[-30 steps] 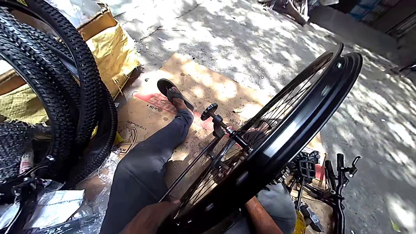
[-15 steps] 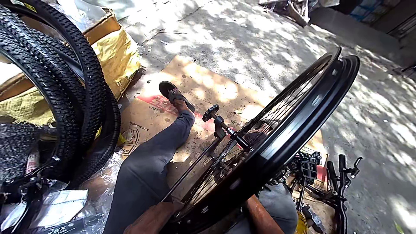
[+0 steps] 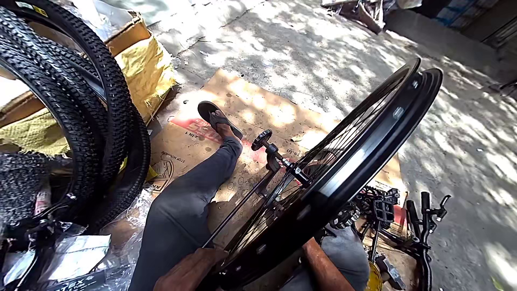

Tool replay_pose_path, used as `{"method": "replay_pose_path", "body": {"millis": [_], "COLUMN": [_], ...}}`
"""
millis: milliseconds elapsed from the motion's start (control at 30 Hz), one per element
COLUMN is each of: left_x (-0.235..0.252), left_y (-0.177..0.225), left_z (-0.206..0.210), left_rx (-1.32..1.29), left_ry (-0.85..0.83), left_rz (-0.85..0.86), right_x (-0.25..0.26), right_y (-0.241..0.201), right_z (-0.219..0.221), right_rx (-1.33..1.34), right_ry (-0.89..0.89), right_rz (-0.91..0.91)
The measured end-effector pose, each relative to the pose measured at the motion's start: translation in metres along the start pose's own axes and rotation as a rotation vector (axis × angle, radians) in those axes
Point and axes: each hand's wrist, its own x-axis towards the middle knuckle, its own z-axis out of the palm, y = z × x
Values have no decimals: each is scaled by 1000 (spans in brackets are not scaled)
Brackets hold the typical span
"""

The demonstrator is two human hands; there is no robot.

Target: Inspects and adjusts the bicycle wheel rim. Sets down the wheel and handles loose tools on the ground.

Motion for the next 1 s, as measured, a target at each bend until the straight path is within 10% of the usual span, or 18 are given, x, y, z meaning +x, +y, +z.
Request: {"method": "replay_pose_path", "body": {"millis": [867, 1000], "left_x": [-2, -2], "left_y": [1, 2], "left_z": [0, 0], "left_rx": [41, 64], "left_ry": [44, 42], "left_rz": [14, 10], "right_x": [8, -45], "right_y": [3, -53], "right_z": [7, -42], "right_rx": [-69, -86], "right_ry": [53, -102], "right_rz": [-16, 102]}}
